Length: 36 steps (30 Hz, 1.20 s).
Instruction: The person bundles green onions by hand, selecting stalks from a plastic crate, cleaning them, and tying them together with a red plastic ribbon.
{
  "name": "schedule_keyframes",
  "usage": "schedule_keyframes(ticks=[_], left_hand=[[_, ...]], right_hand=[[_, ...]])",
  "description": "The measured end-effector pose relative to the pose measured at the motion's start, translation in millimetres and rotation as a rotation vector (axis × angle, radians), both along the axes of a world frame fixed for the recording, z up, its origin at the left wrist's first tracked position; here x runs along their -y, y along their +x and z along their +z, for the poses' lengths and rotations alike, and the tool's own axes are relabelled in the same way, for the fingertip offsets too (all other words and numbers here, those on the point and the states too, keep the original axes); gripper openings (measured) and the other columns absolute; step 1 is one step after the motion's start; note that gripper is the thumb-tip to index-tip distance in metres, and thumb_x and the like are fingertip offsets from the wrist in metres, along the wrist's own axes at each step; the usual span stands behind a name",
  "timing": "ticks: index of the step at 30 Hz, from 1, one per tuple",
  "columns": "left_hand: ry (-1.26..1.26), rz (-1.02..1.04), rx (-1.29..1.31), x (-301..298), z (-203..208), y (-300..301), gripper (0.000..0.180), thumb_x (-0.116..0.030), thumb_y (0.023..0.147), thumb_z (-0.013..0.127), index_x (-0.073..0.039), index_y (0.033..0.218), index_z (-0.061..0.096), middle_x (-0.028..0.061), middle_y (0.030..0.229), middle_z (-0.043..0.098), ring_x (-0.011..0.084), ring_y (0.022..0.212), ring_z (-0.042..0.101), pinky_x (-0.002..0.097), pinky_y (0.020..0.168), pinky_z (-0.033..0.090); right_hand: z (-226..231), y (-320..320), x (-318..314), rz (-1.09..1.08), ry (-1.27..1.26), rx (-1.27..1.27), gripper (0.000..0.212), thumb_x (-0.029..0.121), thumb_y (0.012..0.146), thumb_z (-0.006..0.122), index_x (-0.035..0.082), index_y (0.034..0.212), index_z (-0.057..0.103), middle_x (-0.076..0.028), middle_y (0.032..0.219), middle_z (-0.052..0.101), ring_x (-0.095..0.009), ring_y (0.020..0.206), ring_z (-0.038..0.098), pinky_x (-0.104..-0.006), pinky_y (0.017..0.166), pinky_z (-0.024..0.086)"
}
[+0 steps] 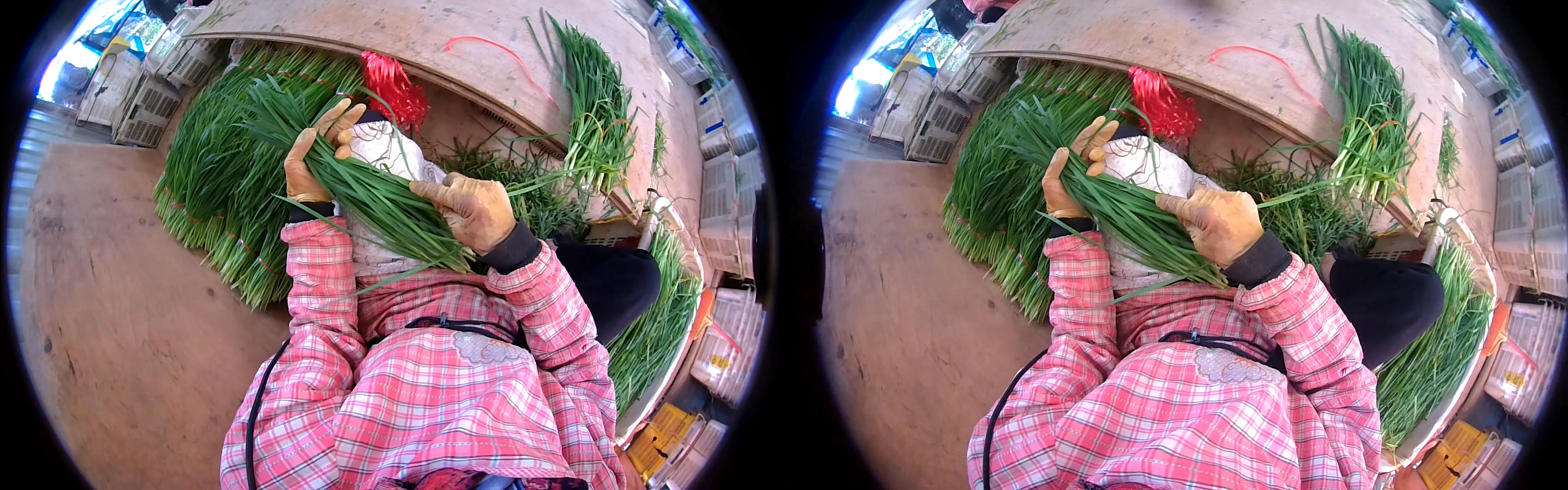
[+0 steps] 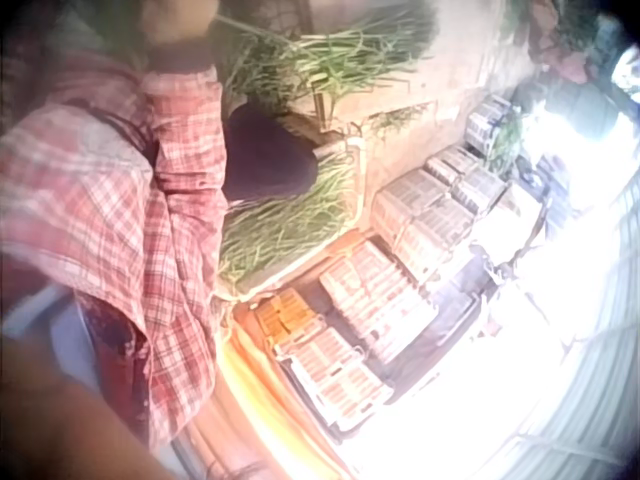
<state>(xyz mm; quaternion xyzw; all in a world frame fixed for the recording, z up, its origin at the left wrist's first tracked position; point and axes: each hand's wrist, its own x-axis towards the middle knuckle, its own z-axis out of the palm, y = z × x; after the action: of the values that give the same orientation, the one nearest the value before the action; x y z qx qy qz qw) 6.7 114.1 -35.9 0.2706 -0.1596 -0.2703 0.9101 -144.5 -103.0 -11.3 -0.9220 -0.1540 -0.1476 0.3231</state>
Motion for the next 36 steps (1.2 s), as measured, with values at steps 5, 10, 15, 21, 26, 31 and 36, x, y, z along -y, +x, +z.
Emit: schedule_keyframes(ticks=[5,10,15,21,26,31,36], left_hand=[[-0.061,0.021,-0.059,-5,-15,8,0.059,-0.025,0.084,0.054,0.010,0.129,0.037,0.0192,0.112,0.058,0.0134,0.073,0.052,0.0230,0.062,0.044],[0.005,-0.007,-0.034,-6,-14,10,0.057,-0.025,0.086,0.052,0.012,0.127,0.039,0.0181,0.108,0.060,0.0151,0.076,0.055,0.0239,0.063,0.047],[0.018,-0.049,-0.028,-1,-8,7,0.059,-0.027,0.086,0.051,0.011,0.129,0.037,0.0206,0.114,0.058,0.0177,0.086,0.059,0.0237,0.065,0.049],[-0.038,-0.018,0.034,-1,-11,7,0.061,-0.029,0.086,0.051,0.011,0.129,0.036,0.0209,0.118,0.056,0.0184,0.091,0.059,0.0233,0.064,0.046],[-0.095,-0.018,-0.089,-5,-19,8,0.055,-0.022,0.085,0.054,0.011,0.127,0.039,0.0093,0.094,0.058,0.0167,0.076,0.050,0.0273,0.065,0.044],[-0.059,0.006,-0.076,-3,-15,5,0.056,-0.021,0.087,0.053,0.011,0.129,0.036,0.0055,0.090,0.049,0.0145,0.075,0.045,0.0257,0.063,0.040],[-0.037,0.030,-0.085,-4,-14,4,0.053,-0.022,0.087,0.053,0.010,0.127,0.039,0.0038,0.087,0.048,0.0138,0.073,0.044,0.0259,0.063,0.039]], right_hand=[[3,4,-6,-0.061,0.161,0.086,0.033,0.001,0.079,0.059,0.008,0.112,0.059,-0.013,0.087,0.063,-0.027,0.074,0.063,-0.0314,0.064,0.050],[13,11,-13,0.007,0.356,0.242,0.041,-0.003,0.068,0.058,0.007,0.107,0.059,-0.009,0.091,0.065,-0.029,0.070,0.061,-0.0328,0.063,0.050],[14,15,-23,0.027,0.198,0.157,0.028,0.005,0.077,0.058,0.010,0.104,0.061,-0.009,0.092,0.064,-0.030,0.073,0.061,-0.0368,0.063,0.049],[-1,3,-11,0.021,0.197,0.028,0.024,0.008,0.079,0.058,0.009,0.102,0.062,-0.010,0.087,0.063,-0.029,0.074,0.062,-0.0351,0.062,0.050],[10,9,-11,-0.151,0.312,0.124,0.022,0.003,0.080,0.060,0.005,0.102,0.063,-0.007,0.089,0.065,-0.025,0.083,0.060,-0.0300,0.075,0.047],[14,36,13,-0.179,0.755,0.062,0.017,0.007,0.080,0.065,0.003,0.096,0.065,-0.010,0.083,0.065,-0.018,0.065,0.058,-0.0276,0.065,0.048],[46,54,48,-0.238,0.786,-0.273,0.021,0.005,0.089,0.052,-0.004,0.108,0.054,-0.005,0.080,0.063,-0.008,0.062,0.054,-0.0230,0.053,0.047]])
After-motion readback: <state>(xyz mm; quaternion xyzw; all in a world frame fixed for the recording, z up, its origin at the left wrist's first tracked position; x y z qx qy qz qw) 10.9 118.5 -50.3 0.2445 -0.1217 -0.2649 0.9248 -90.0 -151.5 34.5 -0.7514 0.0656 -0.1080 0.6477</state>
